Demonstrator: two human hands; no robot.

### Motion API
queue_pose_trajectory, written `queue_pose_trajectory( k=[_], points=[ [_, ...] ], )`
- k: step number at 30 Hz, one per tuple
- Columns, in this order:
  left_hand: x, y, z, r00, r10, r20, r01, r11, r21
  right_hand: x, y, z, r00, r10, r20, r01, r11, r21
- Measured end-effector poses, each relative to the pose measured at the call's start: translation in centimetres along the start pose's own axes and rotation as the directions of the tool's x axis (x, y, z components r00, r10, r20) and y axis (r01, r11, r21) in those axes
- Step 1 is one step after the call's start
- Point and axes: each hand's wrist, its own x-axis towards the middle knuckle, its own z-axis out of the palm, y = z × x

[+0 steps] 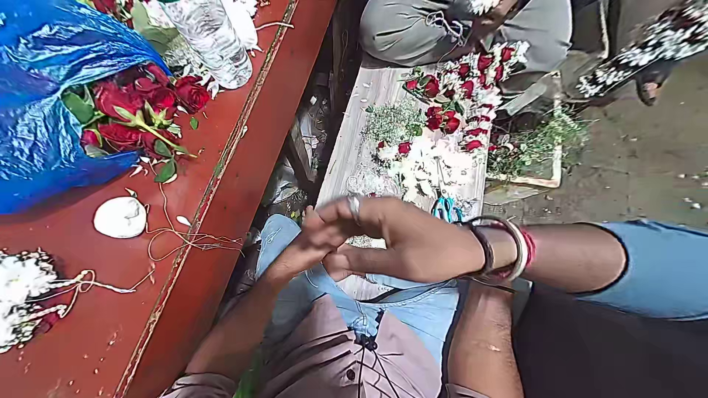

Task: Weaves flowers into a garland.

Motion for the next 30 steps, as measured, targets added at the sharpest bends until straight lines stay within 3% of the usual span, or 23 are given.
queue_pose_trajectory(
  k=[1,3,6,9,11,13,16,18,24,26,28,29,30],
  points=[
    [0.2,-0.3,-0.4,0.998,-0.006,0.063,0.009,0.998,-0.059,-1.4,2.2,-0.4,0.999,-0.018,0.033,0.02,0.999,-0.034],
    [0.9,-0.3,-1.0,0.98,-0.163,0.118,0.177,0.977,-0.118,-4.5,5.8,-1.8,0.998,-0.037,0.055,0.042,0.994,-0.097],
    [1.0,0.0,-1.6,0.966,-0.222,0.133,0.238,0.964,-0.119,-8.9,9.3,-5.3,1.0,0.007,0.011,-0.005,0.976,-0.218],
    [0.9,-0.1,-1.6,0.969,-0.223,0.102,0.236,0.962,-0.138,-14.0,13.2,-7.3,0.965,0.028,-0.26,-0.086,0.972,-0.217],
    [0.9,-0.4,-1.6,0.973,-0.21,0.098,0.222,0.965,-0.139,-17.2,16.4,-7.2,0.849,0.057,-0.525,-0.144,0.982,-0.126],
    [0.9,-0.5,-1.6,0.975,-0.194,0.105,0.206,0.97,-0.129,-18.4,17.7,-6.1,0.637,0.141,-0.758,-0.187,0.982,0.025],
    [1.0,-0.7,-1.3,0.976,-0.183,0.116,0.199,0.97,-0.139,-19.6,19.8,-5.8,0.414,0.209,-0.886,-0.179,0.973,0.146],
    [1.1,-0.7,-1.1,0.975,-0.2,0.094,0.209,0.973,-0.1,-20.6,20.9,-6.2,0.357,0.218,-0.909,-0.22,0.965,0.145],
    [1.4,-0.8,-0.5,0.984,-0.175,0.027,0.174,0.984,0.041,-23.5,25.5,-8.4,0.296,0.247,-0.923,-0.303,0.94,0.155],
    [1.4,-0.9,-0.5,0.983,-0.176,0.043,0.176,0.984,0.018,-23.2,26.2,-8.0,0.218,0.283,-0.934,-0.195,0.95,0.242],
    [1.4,-0.8,-0.5,0.982,-0.185,0.046,0.187,0.982,-0.036,-21.0,26.7,-6.0,0.001,0.373,-0.928,0.18,0.913,0.367],
    [1.4,-0.7,-0.6,0.979,-0.2,0.045,0.202,0.977,-0.063,-20.3,26.2,-5.4,-0.044,0.415,-0.909,0.278,0.879,0.388],
    [1.4,-0.7,-0.9,0.977,-0.208,0.048,0.212,0.973,-0.092,-19.9,25.1,-5.2,-0.041,0.429,-0.902,0.253,0.878,0.406]
  ],
)
